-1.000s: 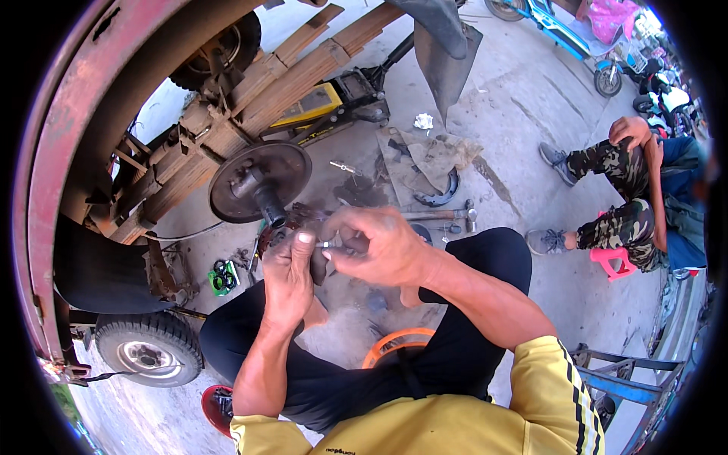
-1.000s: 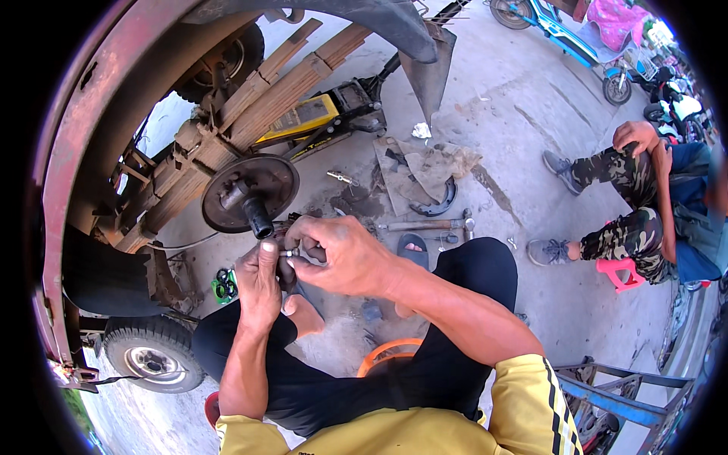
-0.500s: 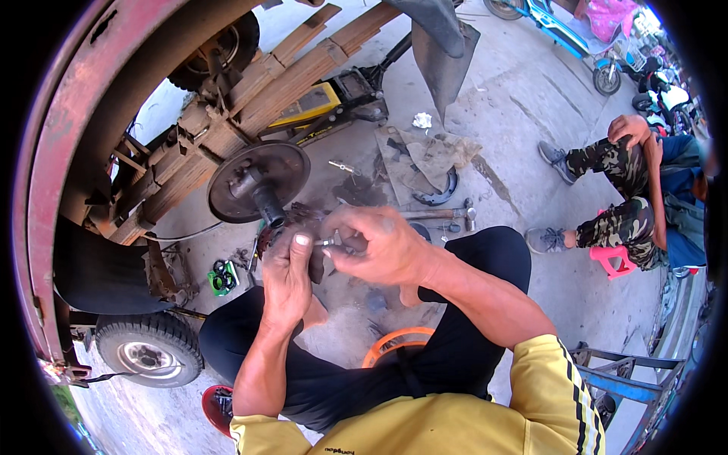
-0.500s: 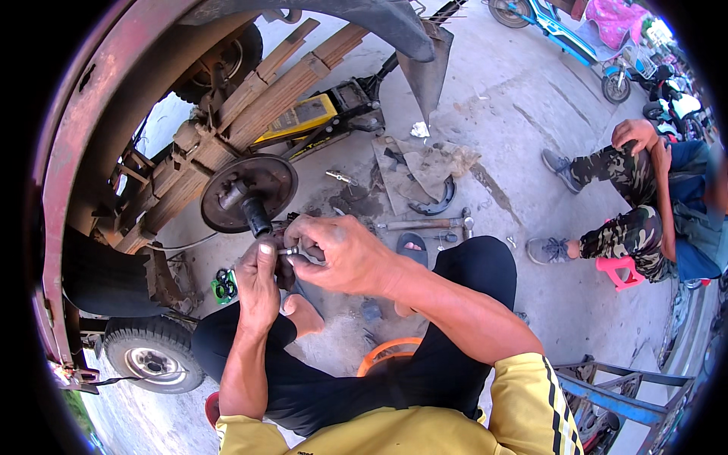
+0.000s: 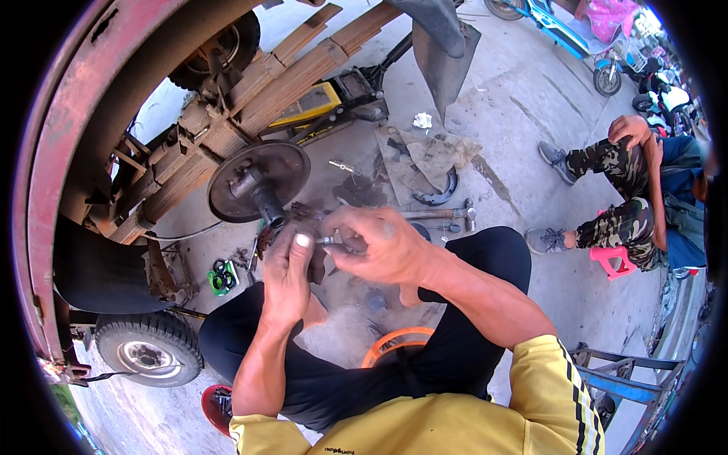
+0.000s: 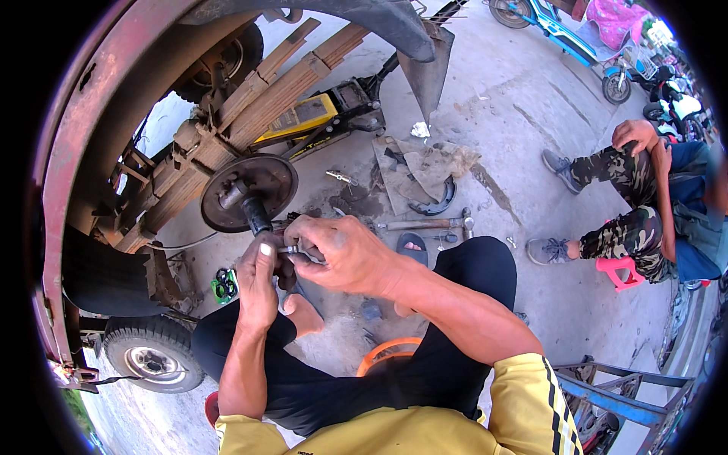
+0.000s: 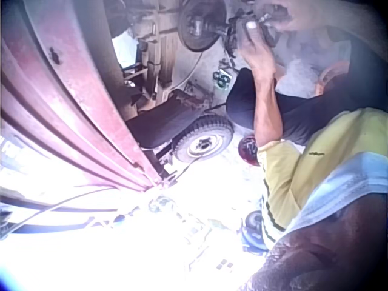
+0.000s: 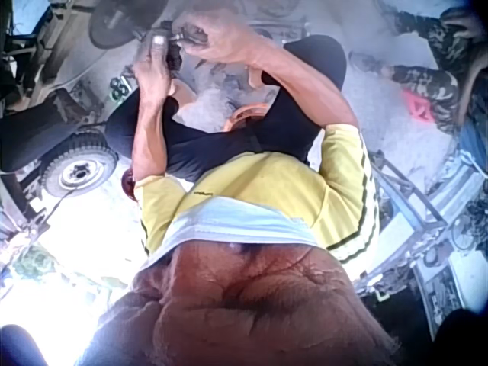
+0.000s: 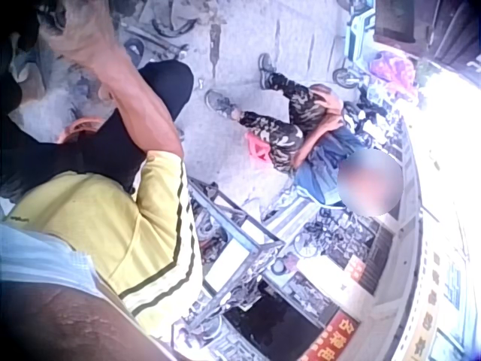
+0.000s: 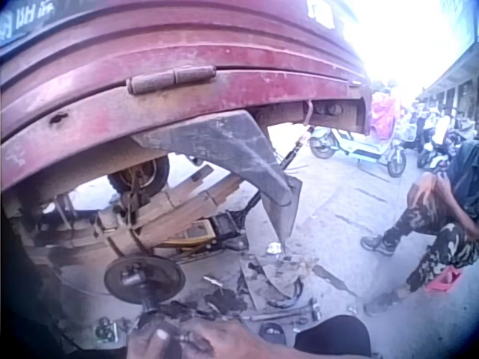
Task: The person handles a small metal pin and spring, wipes a brake component, and reattaches a brake drum to a vehicle axle by hand.
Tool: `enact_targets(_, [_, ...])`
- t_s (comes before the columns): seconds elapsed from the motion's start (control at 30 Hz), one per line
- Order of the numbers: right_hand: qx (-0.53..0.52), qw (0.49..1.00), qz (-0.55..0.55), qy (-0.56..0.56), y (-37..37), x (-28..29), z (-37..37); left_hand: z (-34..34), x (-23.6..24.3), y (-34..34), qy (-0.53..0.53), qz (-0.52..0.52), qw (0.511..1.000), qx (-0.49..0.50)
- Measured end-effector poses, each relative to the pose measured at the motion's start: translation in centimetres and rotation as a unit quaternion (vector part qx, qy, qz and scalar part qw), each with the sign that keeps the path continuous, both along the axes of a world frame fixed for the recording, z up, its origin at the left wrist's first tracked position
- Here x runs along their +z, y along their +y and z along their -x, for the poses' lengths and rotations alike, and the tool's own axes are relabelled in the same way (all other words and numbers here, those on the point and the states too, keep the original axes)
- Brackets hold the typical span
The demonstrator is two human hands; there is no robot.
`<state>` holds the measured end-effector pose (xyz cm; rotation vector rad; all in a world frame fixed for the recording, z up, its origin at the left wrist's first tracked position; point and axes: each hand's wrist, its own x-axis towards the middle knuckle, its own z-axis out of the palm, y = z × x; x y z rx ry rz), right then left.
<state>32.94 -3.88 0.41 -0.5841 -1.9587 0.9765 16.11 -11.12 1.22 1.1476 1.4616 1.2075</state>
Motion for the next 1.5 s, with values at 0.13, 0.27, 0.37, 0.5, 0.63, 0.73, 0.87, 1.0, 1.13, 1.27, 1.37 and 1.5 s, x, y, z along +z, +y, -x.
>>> enact_targets(0.13, [0.0, 1.0, -0.016, 0.002, 0.1, 0.0, 0.0, -0.4, 0.4, -0.2, 0.031, -0.017, 0.999, -0.004])
enact_targets(0.27, [0.012, 0.999, -0.045, -0.008, 0.0, -0.4, 0.2, -0.1, 0.1, -0.1, -0.012, 0.011, 1.0, -0.005])
enact_targets(0.37, [0.034, 0.996, -0.069, -0.036, 0.0, -0.5, -0.1, 0.2, 0.1, -0.2, -0.098, 0.08, 0.992, -0.008])
enact_targets(0.5, [0.046, 0.998, -0.041, -0.021, 0.0, -0.4, -0.2, 0.7, 0.3, -0.3, -0.15, 0.137, 0.978, -0.039])
enact_targets(0.63, [0.007, 0.992, 0.121, -0.023, 0.1, 1.1, -1.5, 3.7, 1.5, 1.2, 0.186, -0.019, 0.982, 0.025])
enact_targets(0.73, [0.006, 0.973, 0.222, 0.069, 0.6, 1.7, -1.4, 8.8, 4.3, 5.1, 0.346, -0.055, 0.926, 0.141])
enact_targets(0.87, [0.038, 0.916, 0.376, 0.135, 1.5, 1.5, -1.1, 13.6, 4.7, 10.3, 0.51, -0.005, 0.858, 0.051])
enact_targets(1.0, [0.047, 0.9, 0.407, 0.146, 1.4, 1.5, -0.7, 16.4, 2.5, 12.4, 0.447, 0.1, 0.888, 0.047])
enact_targets(1.13, [0.069, 0.882, 0.444, 0.145, 1.5, 1.2, -0.9, 17.6, -1.1, 12.0, 0.363, 0.053, 0.926, 0.086])
enact_targets(1.27, [0.04, 0.877, 0.463, 0.117, 1.7, 1.2, -0.7, 18.6, -1.3, 12.8, 0.402, 0.076, 0.91, 0.063])
enact_targets(1.37, [0.054, 0.881, 0.459, 0.1, 1.4, 1.2, -0.3, 18.5, -1.7, 12.4, 0.408, 0.057, 0.91, 0.046])
enact_targets(1.5, [0.065, 0.871, 0.474, 0.108, 1.2, 1.1, 0.4, 16.6, -0.1, 12.3, 0.381, 0.097, 0.917, 0.068])
